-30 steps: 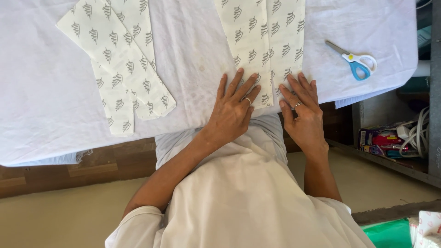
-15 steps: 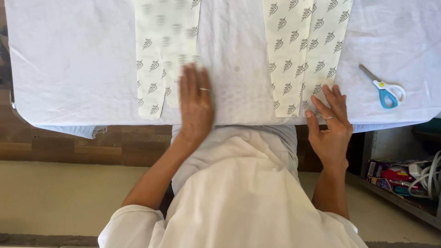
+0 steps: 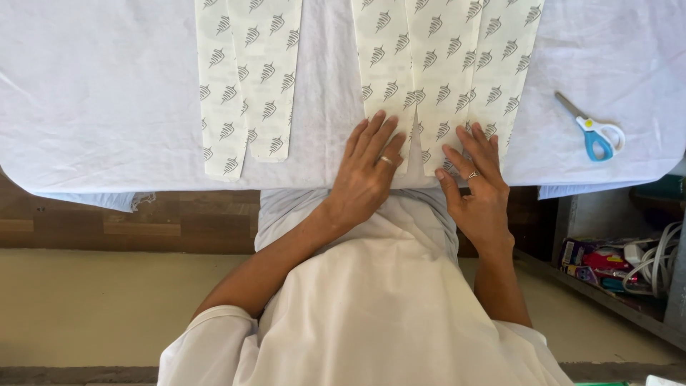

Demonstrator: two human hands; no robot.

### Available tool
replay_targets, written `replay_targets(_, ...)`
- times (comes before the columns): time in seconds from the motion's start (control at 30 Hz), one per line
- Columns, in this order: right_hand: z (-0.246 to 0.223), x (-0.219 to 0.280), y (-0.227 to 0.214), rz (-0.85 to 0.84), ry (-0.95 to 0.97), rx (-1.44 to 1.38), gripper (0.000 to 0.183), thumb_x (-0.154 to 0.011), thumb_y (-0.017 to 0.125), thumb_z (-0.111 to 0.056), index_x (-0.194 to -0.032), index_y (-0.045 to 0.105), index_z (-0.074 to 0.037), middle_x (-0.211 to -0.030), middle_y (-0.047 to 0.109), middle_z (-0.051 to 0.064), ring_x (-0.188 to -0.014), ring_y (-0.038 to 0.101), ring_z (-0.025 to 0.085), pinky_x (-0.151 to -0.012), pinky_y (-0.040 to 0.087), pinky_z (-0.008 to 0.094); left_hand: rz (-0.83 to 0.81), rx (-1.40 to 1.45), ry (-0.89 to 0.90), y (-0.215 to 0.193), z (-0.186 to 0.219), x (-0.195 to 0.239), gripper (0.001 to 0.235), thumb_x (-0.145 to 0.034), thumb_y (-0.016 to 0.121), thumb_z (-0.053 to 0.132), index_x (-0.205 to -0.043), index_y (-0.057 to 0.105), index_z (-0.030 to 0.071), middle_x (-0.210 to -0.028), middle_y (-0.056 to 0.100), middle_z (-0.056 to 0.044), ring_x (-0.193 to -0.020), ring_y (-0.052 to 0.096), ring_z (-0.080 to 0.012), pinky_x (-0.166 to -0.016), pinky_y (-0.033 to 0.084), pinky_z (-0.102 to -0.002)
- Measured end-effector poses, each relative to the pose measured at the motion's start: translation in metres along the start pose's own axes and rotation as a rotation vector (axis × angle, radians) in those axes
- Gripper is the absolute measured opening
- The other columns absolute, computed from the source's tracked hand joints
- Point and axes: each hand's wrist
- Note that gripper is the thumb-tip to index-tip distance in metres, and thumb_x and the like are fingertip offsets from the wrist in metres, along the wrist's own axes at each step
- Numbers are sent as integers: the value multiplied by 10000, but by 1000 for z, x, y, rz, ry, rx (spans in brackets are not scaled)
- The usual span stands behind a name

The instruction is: Folding and gluing multiple paper strips to create a stacked assembly.

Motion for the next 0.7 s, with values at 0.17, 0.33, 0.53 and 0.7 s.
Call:
replay_targets(0.17, -7, -4, 16, -14, -114, -111, 307, -943, 774, -19, -1240, 719, 40, -1433, 617, 207, -1376, 537, 422, -1231, 319, 583, -52, 173, -25, -24, -6, 22, 237, -942, 732, 108, -1110, 714, -58, -1307, 643, -233, -1316, 559, -449, -1121, 419, -578)
replay_targets(0.33, -10, -9, 30, -85, -224, -145, 249, -925, 765, -16, -1171, 750, 21, -1311, 704, 153, -1298, 622, 368, -1214, 362, 558, -63, 207, -30, -27, -5, 25, 242, -916, 772, 98, -1098, 735, -56, -1285, 680, -204, -1317, 573, -414, -1137, 428, -550)
replay_targets(0.53, -9, -10, 29, -97, -276, -104, 165, -904, 797, -49, -1039, 759, 39, -1169, 748, 138, -1222, 678, 349, -1197, 400, 565, 13, 245, -14, -29, -6, 26, 146, -885, 797, 48, -989, 763, -49, -1151, 739, -191, -1210, 653, -405, -1066, 505, -532)
replay_targets(0.7, -11, -11, 28, -94, -290, -93, 97, -912, 788, -24, -980, 752, 36, -1123, 751, 137, -1203, 687, 351, -1194, 395, 571, 48, 268, -19, -26, -7, 27, 95, -894, 793, 61, -931, 778, -25, -1120, 758, -166, -1175, 681, -386, -1042, 529, -521)
Point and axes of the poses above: each hand's wrist, its own x-axis away from the middle knuckle, its own y-axis out of the palm, z = x × y
